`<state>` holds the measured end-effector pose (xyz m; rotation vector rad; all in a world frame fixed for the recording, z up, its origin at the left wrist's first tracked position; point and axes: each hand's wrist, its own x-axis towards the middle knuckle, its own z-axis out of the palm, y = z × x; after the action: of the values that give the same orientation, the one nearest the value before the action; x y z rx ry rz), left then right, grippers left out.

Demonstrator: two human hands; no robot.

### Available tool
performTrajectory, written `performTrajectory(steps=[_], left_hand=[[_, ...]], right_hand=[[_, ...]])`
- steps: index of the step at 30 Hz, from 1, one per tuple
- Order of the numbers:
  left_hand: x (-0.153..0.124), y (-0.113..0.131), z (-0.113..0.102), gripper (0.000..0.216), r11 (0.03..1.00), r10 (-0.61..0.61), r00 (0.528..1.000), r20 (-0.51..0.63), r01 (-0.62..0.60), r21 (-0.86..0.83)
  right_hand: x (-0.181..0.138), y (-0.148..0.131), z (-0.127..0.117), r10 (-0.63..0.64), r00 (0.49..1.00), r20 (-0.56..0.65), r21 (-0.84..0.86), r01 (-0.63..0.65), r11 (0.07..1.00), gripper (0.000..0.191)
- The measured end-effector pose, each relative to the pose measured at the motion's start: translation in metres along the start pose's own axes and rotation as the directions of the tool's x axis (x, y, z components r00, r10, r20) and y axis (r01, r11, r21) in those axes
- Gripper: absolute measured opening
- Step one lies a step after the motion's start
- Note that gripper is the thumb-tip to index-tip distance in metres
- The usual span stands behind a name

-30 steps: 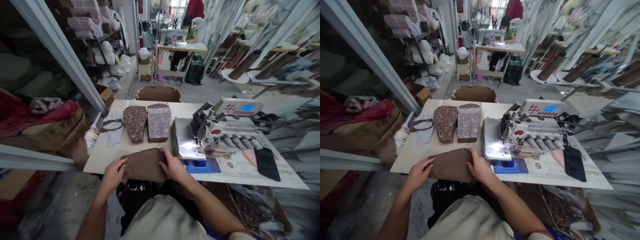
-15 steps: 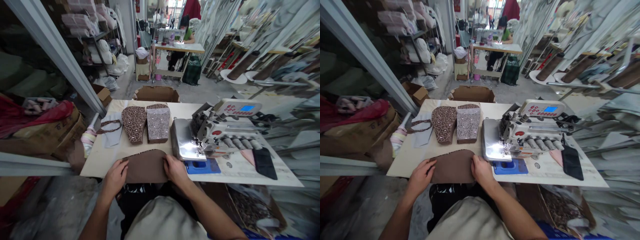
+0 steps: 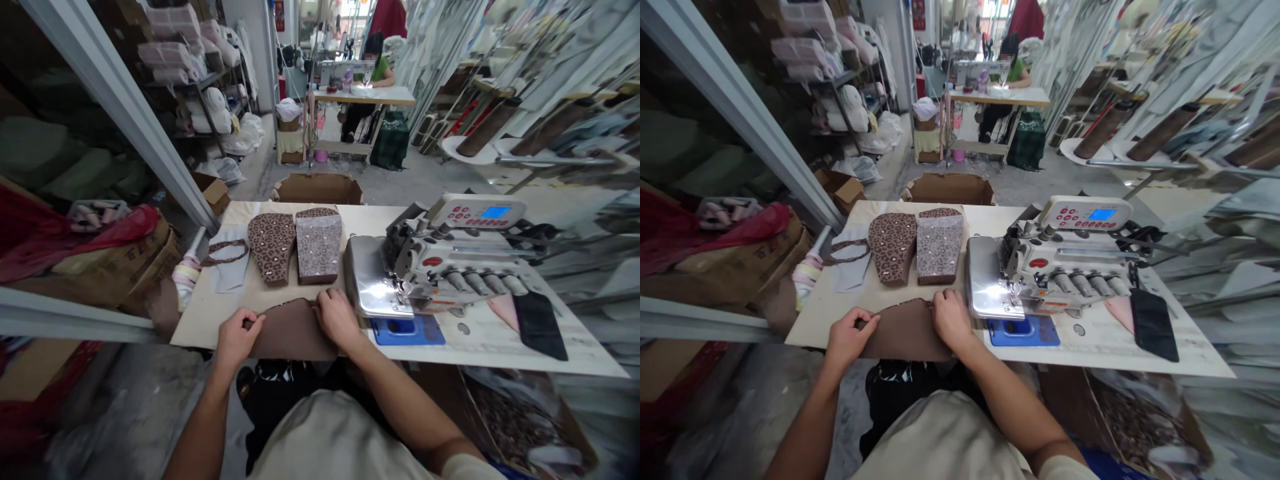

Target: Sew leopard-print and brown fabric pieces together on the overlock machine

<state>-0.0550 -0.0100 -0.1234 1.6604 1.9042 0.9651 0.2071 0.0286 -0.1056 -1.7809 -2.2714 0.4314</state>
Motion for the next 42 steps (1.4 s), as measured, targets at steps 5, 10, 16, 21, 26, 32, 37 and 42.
performTrajectory(steps=[5, 10, 16, 21, 26, 32, 37, 42], left_hand=[[-0.003, 0.0, -0.004, 0.041, 0.86, -0.198, 0.977, -0.073, 0.138, -0.492], [0.002, 0.016, -0.007, 0.052, 0.779, -0.164, 0.986, 0.009, 0.135, -0.612], [0.016, 0.059, 0.008, 0.053, 0.829, -0.035, 0.982, 0.186, 0.132, -0.543], [0.02, 0.107, 0.037, 0.049, 0.844, -0.062, 0.979, 0.195, 0.156, -0.514], [0.016, 0.146, 0.063, 0.038, 0.857, -0.023, 0.968, 0.251, 0.148, -0.493], [0.013, 0.172, 0.079, 0.039, 0.899, 0.066, 0.949, 0.309, 0.078, -0.431], [0.022, 0.184, 0.08, 0.029, 0.95, 0.116, 0.95, 0.291, -0.02, -0.312], [0.037, 0.194, 0.084, 0.027, 0.958, 0.2, 0.921, 0.334, -0.112, -0.265]], right_hand=[[-0.027, 0.012, -0.012, -0.093, 0.99, -0.106, 0.479, 0.133, 0.868, 0.008], [-0.065, 0.022, -0.047, 0.0, 0.989, -0.146, 0.692, 0.102, 0.714, 0.022], [-0.091, 0.052, -0.07, 0.156, 0.961, -0.229, 0.748, 0.071, 0.66, 0.027], [-0.115, 0.089, -0.068, 0.298, 0.912, -0.283, 0.775, 0.035, 0.631, 0.029], [-0.14, 0.126, -0.051, 0.452, 0.859, -0.239, 0.814, -0.077, 0.576, 0.033], [-0.157, 0.154, -0.039, 0.496, 0.847, -0.191, 0.868, -0.09, 0.488, 0.036], [-0.166, 0.154, -0.037, 0.518, 0.84, -0.162, 0.88, -0.114, 0.461, 0.039], [-0.173, 0.149, -0.023, 0.492, 0.864, -0.105, 0.91, -0.116, 0.397, 0.045]])
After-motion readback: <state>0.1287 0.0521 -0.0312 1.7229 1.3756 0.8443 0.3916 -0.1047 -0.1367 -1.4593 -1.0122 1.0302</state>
